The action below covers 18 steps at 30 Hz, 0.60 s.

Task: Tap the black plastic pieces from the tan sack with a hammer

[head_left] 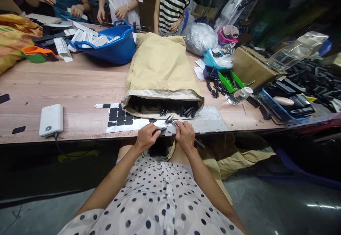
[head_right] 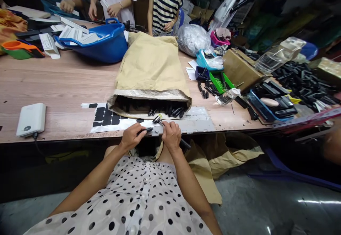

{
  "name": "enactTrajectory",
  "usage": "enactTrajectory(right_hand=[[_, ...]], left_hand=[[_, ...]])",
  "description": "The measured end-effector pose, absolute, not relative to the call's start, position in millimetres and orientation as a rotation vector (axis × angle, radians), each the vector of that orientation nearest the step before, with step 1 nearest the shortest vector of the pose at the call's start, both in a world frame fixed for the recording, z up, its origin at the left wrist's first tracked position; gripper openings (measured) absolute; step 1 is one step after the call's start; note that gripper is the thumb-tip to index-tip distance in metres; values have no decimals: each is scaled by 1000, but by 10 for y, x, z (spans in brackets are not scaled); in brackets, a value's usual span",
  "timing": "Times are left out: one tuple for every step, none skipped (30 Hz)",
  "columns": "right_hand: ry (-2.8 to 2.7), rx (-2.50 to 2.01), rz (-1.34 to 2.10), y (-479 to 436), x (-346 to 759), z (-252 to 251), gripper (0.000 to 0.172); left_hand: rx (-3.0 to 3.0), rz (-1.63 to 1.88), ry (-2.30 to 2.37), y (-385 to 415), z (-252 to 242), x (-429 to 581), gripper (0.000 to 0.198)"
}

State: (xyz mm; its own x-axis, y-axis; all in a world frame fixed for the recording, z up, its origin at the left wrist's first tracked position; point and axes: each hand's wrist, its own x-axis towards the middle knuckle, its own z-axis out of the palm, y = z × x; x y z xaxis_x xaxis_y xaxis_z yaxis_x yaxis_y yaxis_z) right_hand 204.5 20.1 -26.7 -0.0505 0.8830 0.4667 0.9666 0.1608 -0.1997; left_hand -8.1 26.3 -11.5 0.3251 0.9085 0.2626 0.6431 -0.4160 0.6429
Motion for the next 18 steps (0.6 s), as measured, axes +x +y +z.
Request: enactTrajectory(right_hand=[[-1958,-1756,-231,199,2042,-268,29],[-1951,-1763,-234,196,2038,-270,29],[-1943,-1768,-236,195,2033,-273,29],[-1936,-1771,-234,193,2029,-275,28],[-1931,-1771,-227,193,2025,-276,28],[-1928,-1766,-216,193,2022,-277,29],[-1926,-1758,-205,194,2020,-277,29],[-1925,-1750,-196,196,2020,-277,29],[-1924,-1742,-192,198,2020,-277,28],[-1925,-1734,-192,200,2021,-277,28],[-1926,-1729,-194,201,2021,-278,28],[-1928,-1727,-196,202,2021,-279,28],[-1929,-1726,-197,202,2021,-281,28],[-1928,-1728,-198,202,2020,-283,28],[-1926,-1730,-200,201,2019,-285,28],[-1922,-1733,-204,199,2018,-286,28],[-1919,-1735,-208,198,2018,-287,27],[-1919,-1735,-212,198,2017,-288,28]], left_hand=[[2219,828,1305,175,-129,-64,23],[2262,794,1249,86,-154,-41,23],[2297,748,1209,4,-190,-13,22],[2321,702,1186,-67,-234,17,21],[2333,656,1181,-123,-285,47,19],[2332,608,1193,-162,-337,74,16],[2319,554,1217,-186,-387,97,14],[2299,489,1245,-199,-430,116,13],[2275,411,1271,-204,-462,131,12],[2249,323,1286,-207,-480,144,11],[2224,246,1289,-208,-482,155,10],[2202,198,1277,-207,-466,166,10],[2181,188,1259,-201,-433,176,10],[2163,219,1245,-185,-385,182,10],[2145,290,1248,-153,-324,182,11],[2125,390,1280,-99,-255,172,13],[2102,508,1346,-19,-181,151,15],[2072,632,1441,87,-107,116,18]])
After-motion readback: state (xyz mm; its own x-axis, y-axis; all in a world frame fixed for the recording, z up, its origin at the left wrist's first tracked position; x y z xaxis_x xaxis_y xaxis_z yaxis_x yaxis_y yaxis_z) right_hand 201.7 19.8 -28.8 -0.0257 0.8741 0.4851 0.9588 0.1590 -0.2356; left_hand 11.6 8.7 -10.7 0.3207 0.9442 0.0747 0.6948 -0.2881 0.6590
